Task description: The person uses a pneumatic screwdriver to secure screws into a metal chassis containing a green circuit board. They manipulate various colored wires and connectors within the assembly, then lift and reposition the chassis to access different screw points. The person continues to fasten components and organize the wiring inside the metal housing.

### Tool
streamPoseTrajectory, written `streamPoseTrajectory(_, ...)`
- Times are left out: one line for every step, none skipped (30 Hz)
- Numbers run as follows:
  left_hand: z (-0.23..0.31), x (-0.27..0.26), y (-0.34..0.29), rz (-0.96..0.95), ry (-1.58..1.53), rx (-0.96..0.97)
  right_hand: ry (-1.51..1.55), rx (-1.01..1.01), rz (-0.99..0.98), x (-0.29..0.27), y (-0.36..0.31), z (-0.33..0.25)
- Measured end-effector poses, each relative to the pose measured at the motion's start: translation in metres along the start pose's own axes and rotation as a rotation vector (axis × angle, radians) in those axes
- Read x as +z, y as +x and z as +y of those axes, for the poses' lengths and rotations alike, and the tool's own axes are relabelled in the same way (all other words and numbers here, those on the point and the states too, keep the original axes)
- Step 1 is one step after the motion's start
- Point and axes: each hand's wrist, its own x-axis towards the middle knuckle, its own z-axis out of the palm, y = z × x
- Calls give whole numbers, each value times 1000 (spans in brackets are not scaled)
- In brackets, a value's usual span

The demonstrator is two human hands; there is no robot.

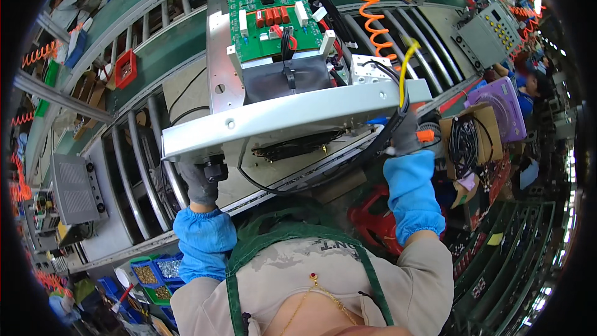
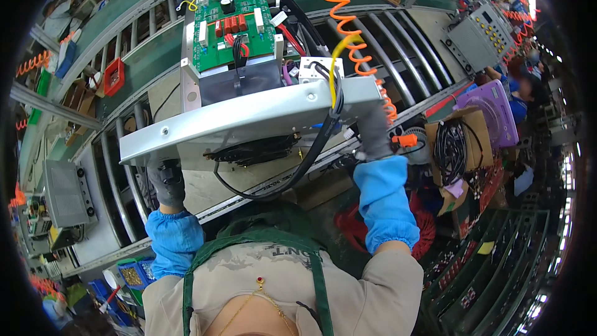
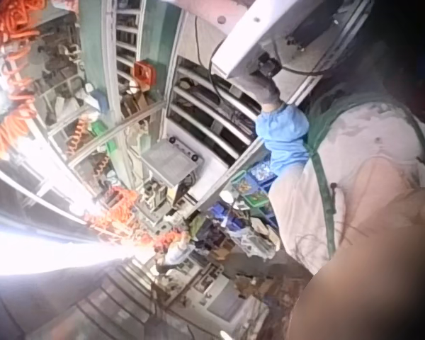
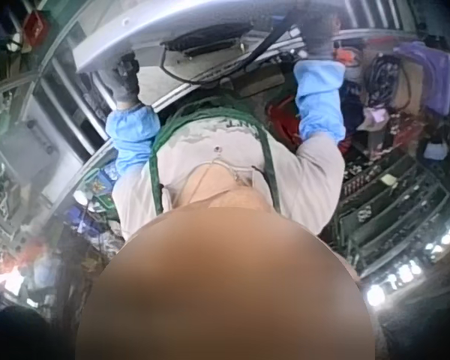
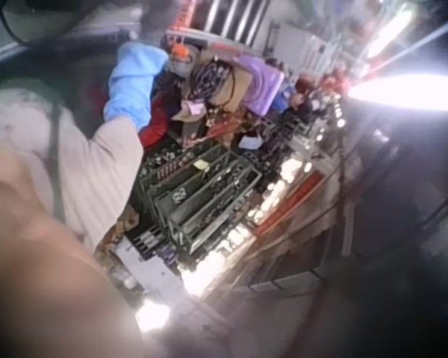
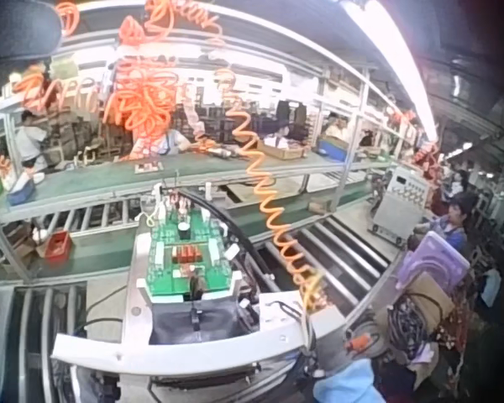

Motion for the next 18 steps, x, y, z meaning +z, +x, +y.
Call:
streamPoseTrajectory(19, 6, -1, 123, -182, -66, 36, 95, -11, -9, -5, 10)
streamPoseTrajectory(14, 4, -5, 147, -187, -151, 63, 190, -7, -17, -9, 22)
streamPoseTrajectory(6, -1, -10, 174, -191, -238, 103, 280, -13, -21, -15, 35)
streamPoseTrajectory(7, -7, -13, 208, -189, -325, 125, 357, -10, -24, -20, 47)
streamPoseTrajectory(14, -18, -16, 105, 97, -316, 138, 424, -6, -26, -23, 56)
streamPoseTrajectory(12, -26, -25, 233, -382, -473, 144, 498, -17, -27, -23, 64)
streamPoseTrajectory(9, -27, -29, 424, -864, -580, 148, 541, -13, -32, -26, 69)
streamPoseTrajectory(1, -38, -43, 468, -1003, -618, 147, 597, -15, -33, -26, 76)
streamPoseTrajectory(-9, -51, -61, 459, -913, -674, 133, 658, -23, -29, -23, 81)
streamPoseTrajectory(-7, -51, -73, 470, -655, -840, 133, 698, -24, -31, -27, 90)
streamPoseTrajectory(-14, -54, -94, 336, -524, -903, 123, 739, -31, -30, -26, 96)
streamPoseTrajectory(-26, -51, -123, 209, -435, -1028, 105, 794, -42, -26, -25, 100)
streamPoseTrajectory(-20, -42, -147, 35, -288, -873, 86, 842, -47, -27, -27, 105)
streamPoseTrajectory(-22, -33, -157, -246, -174, -915, 68, 879, -52, -29, -32, 109)
streamPoseTrajectory(-25, -24, -168, -539, -61, -902, 50, 914, -55, -28, -33, 114)
streamPoseTrajectory(-16, -3, -175, -603, -43, -850, 37, 967, -62, -28, -35, 119)
streamPoseTrajectory(-2, 7, -170, -705, -74, -781, 25, 1016, -74, -28, -39, 124)
streamPoseTrajectory(4, 22, -175, -750, -123, -678, -4, 1080, -96, -26, -37, 130)
